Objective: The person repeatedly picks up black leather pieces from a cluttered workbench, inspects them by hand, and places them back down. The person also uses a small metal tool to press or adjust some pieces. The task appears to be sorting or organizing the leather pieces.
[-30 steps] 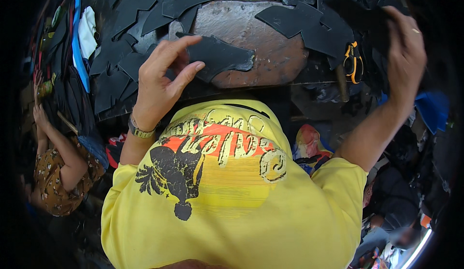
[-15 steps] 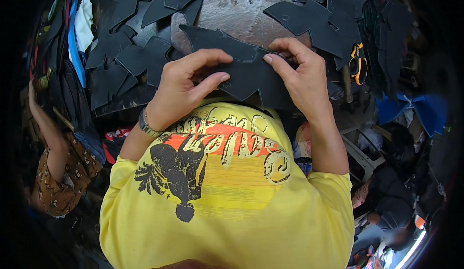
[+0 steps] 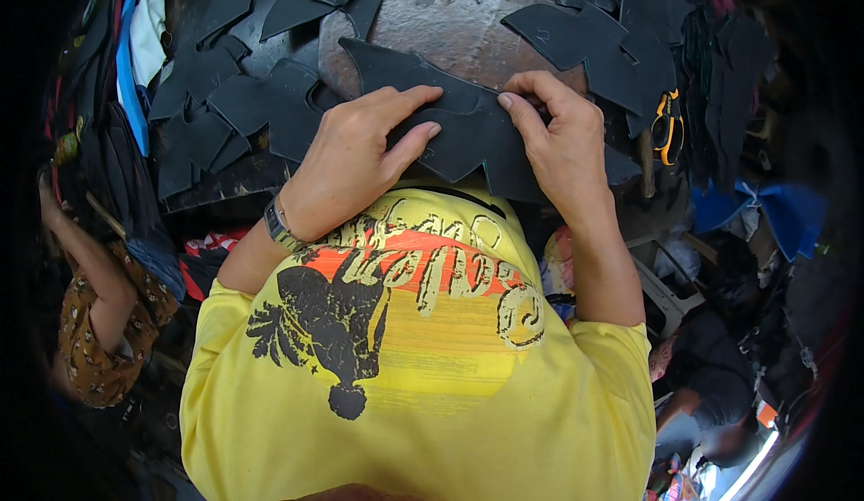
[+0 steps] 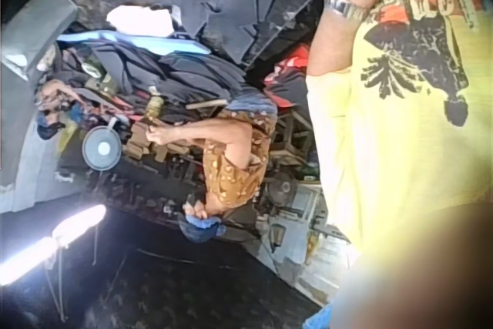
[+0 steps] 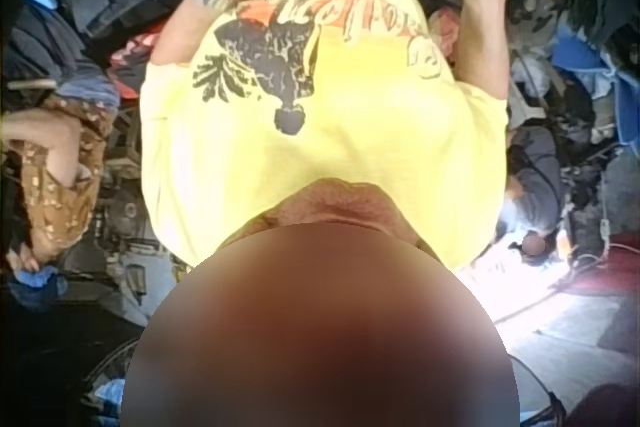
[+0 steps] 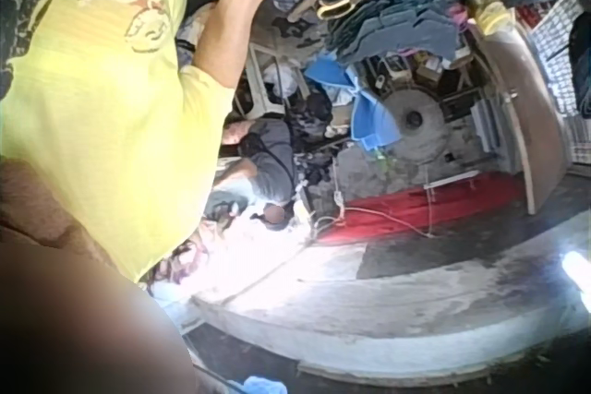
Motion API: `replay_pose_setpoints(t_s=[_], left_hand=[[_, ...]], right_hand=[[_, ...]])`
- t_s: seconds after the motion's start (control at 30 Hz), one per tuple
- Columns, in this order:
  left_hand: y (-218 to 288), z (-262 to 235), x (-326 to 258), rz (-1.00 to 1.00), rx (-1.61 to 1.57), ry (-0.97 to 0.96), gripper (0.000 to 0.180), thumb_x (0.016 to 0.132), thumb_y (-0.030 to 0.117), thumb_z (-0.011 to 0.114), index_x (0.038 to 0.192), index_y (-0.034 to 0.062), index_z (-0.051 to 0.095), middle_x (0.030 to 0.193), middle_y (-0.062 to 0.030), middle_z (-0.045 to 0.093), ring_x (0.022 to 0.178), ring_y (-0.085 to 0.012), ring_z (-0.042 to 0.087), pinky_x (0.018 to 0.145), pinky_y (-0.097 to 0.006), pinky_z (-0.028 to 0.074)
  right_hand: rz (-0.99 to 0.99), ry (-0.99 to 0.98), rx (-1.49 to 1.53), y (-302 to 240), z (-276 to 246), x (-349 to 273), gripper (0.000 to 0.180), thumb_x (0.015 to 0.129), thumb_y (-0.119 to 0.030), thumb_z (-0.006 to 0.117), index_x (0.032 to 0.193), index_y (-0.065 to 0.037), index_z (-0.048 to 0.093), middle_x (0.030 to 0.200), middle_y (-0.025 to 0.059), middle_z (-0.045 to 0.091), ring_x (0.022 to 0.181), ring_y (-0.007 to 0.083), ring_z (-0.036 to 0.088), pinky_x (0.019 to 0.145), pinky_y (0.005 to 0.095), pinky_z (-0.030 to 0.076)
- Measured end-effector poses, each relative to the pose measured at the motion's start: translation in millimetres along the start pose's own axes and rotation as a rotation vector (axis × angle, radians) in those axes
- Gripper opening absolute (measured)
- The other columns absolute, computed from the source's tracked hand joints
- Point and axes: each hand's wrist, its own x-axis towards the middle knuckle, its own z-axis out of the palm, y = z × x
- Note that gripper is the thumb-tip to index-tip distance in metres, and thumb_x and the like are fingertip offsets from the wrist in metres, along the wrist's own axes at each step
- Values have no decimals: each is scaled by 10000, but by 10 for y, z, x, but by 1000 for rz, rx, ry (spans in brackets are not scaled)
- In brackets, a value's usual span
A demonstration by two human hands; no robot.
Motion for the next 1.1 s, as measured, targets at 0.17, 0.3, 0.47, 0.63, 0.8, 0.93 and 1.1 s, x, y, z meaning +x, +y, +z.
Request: replay_pose_setpoints(t_s=[0.17, 0.3, 0.47, 0.63, 0.8, 0.93, 1.1], left_hand=[[-3, 1, 13, -16, 0, -4, 322, 939, 169, 706, 1205, -12, 699, 929, -171, 698, 802, -367, 706, 729, -439, 567], [-9, -9, 17, -14, 1, -4, 320, 938, 169, 707, 1200, -14, 703, 926, -175, 701, 791, -367, 708, 726, -443, 570], [-17, 6, 24, -13, -6, 0, 325, 933, 164, 713, 1202, -17, 703, 940, -182, 707, 794, -369, 708, 732, -441, 570], [11, -24, 11, -15, -50, 20, 326, 915, 133, 757, 1221, 33, 706, 915, -168, 694, 782, -336, 688, 710, -394, 550], [50, -105, -118, -150, -249, -19, 333, 866, 84, 801, 1185, 40, 715, 944, -134, 695, 809, -297, 700, 743, -350, 581], [-35, -80, -173, 99, -64, 33, 262, 852, 55, 797, 1106, 55, 733, 971, -102, 682, 844, -269, 712, 727, -333, 596], [-63, -11, -271, 198, -17, 2, 229, 843, 37, 787, 1066, 54, 738, 1009, -92, 667, 843, -253, 713, 709, -341, 597]], right_hand=[[-27, -7, -25, -16, 13, 27, 128, 956, -87, 734, 1043, 7, 722, 859, -21, 683, 764, 41, 579, 697, 213, 478], [-40, -3, -57, -12, 22, 44, 131, 952, -84, 737, 1040, 11, 719, 847, -7, 690, 755, 45, 582, 692, 222, 483], [-139, 39, -150, -16, 78, 56, 129, 927, -64, 745, 1032, 3, 714, 865, 58, 717, 738, 115, 636, 690, 254, 497], [-450, 181, -537, -16, 136, 42, 163, 864, -52, 750, 1023, -59, 714, 942, 103, 674, 873, 316, 659, 733, 376, 530], [-452, 141, -401, 16, 176, 42, 205, 847, -20, 750, 1045, -58, 713, 956, 92, 644, 914, 312, 642, 763, 411, 521], [-442, 80, -358, 13, 157, 5, 225, 838, -6, 766, 1055, -42, 719, 978, 102, 652, 926, 306, 651, 772, 397, 526], [-322, 8, -239, -26, 61, -98, 239, 851, -8, 788, 1086, -12, 744, 1013, 119, 670, 920, 243, 668, 821, 321, 525]])
